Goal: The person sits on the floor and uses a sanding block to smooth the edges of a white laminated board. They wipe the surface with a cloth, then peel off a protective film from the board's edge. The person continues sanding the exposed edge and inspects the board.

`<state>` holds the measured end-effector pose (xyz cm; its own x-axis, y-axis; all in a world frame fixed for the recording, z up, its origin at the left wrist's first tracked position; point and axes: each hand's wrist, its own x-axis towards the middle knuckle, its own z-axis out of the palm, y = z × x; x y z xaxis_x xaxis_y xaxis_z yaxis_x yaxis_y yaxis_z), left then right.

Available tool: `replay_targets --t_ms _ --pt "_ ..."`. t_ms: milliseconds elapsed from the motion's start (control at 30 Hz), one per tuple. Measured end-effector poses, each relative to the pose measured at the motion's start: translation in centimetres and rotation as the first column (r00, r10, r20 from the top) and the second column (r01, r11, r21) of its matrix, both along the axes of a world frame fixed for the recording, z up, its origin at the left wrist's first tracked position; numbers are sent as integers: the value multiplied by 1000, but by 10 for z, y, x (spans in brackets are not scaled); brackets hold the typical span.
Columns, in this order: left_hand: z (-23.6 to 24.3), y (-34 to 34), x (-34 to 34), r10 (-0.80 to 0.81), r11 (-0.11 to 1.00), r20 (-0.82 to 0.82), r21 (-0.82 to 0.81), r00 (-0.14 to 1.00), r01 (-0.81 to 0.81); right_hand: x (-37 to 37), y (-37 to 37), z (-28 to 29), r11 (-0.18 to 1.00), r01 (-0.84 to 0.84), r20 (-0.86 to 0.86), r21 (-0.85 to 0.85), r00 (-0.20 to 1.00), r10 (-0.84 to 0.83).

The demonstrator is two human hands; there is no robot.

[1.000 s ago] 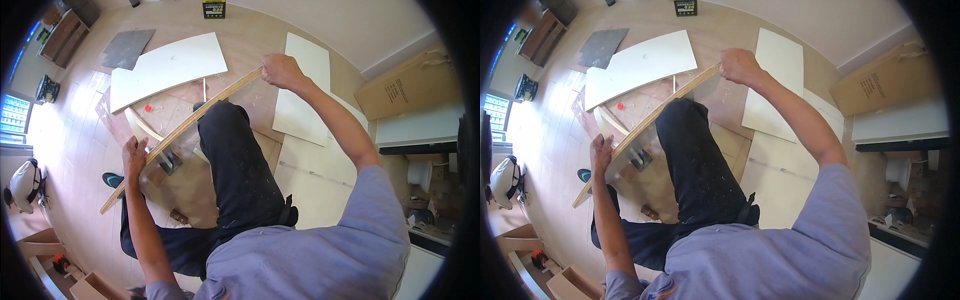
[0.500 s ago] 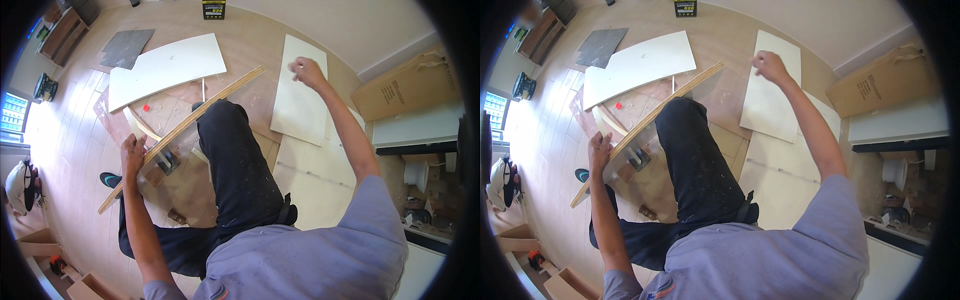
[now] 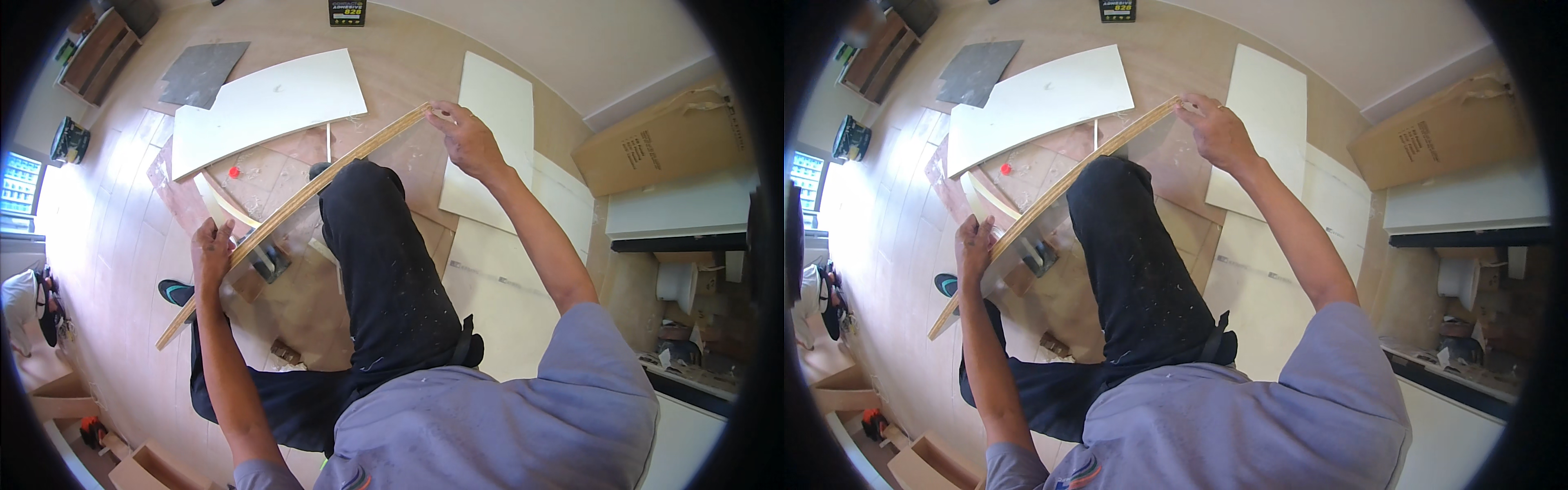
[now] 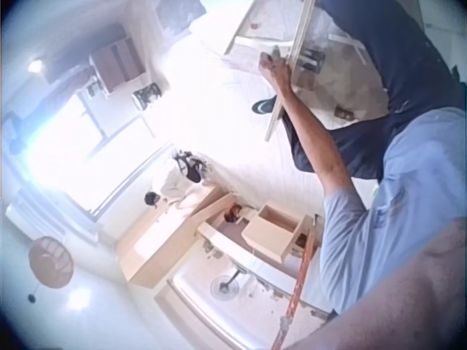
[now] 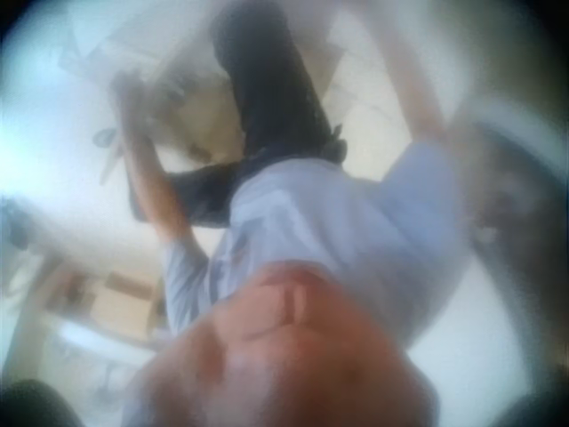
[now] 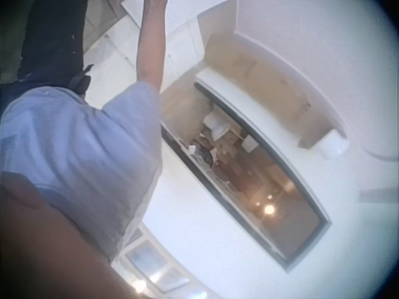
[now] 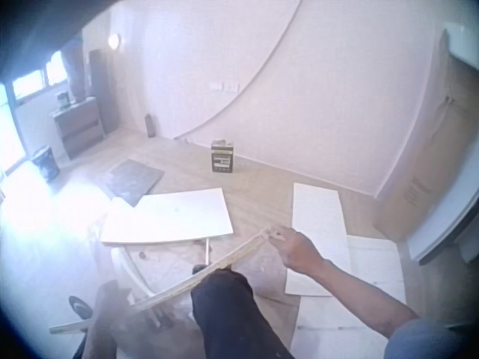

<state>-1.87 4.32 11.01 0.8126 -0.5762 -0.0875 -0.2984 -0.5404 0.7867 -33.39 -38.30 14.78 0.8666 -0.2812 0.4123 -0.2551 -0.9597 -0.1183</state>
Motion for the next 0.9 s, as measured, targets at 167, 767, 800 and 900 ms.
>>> replay_targets --t_ms 167,767,800,900 --pt "-12 5 10 -25 1000 36 -14 999 26 5 -7 -10 714 76 189 696 940 -284" --pt "-5 0 1 -16 1000 -25 -3 1000 16 41 -34 -27 154 -13 65 988 940 -336" --pt "-3 -1 1 -18 1000 -16 3 1000 18 38 -36 -24 169 -4 60 986 942 -329" --pt "2 -1 -2 4 1000 -43 -10 999 -4 27 -33 -14 150 23 29 988 943 -331"
